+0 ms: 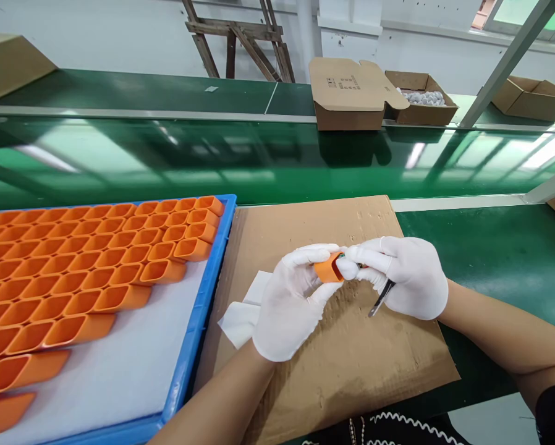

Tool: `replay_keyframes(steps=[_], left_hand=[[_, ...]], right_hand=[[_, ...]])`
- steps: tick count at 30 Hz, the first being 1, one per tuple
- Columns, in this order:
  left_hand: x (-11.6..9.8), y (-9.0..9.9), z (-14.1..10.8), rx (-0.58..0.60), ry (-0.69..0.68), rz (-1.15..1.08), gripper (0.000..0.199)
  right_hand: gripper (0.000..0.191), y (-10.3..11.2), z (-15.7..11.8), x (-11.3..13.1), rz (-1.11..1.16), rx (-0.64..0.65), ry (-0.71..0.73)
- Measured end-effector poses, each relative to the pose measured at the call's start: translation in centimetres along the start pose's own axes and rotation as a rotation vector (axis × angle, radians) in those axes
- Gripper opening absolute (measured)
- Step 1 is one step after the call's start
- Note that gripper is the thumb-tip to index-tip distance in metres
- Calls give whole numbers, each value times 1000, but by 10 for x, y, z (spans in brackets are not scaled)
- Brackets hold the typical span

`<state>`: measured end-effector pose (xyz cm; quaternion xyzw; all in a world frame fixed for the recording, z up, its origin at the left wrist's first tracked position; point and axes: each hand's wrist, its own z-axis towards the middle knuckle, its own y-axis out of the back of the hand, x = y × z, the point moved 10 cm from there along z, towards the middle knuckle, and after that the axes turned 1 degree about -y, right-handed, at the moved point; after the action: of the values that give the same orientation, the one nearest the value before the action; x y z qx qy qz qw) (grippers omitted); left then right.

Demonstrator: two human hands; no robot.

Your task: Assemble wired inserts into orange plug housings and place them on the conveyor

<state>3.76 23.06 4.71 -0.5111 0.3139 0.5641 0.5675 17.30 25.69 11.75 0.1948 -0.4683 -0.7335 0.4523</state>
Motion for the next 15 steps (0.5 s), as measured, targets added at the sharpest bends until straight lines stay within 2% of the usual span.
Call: replay_keyframes(steps=[4, 11, 15], left_hand=[[-5, -1, -1, 0, -61, 4, 34], [-2, -2, -2, 3, -19, 30, 31], [0, -3, -4, 11, 13, 16, 33]], right_hand=[[27, 6, 2, 8, -90, 1, 7], [38, 8, 1, 13, -86, 58, -17], [32, 7, 0, 13, -64, 75, -43]])
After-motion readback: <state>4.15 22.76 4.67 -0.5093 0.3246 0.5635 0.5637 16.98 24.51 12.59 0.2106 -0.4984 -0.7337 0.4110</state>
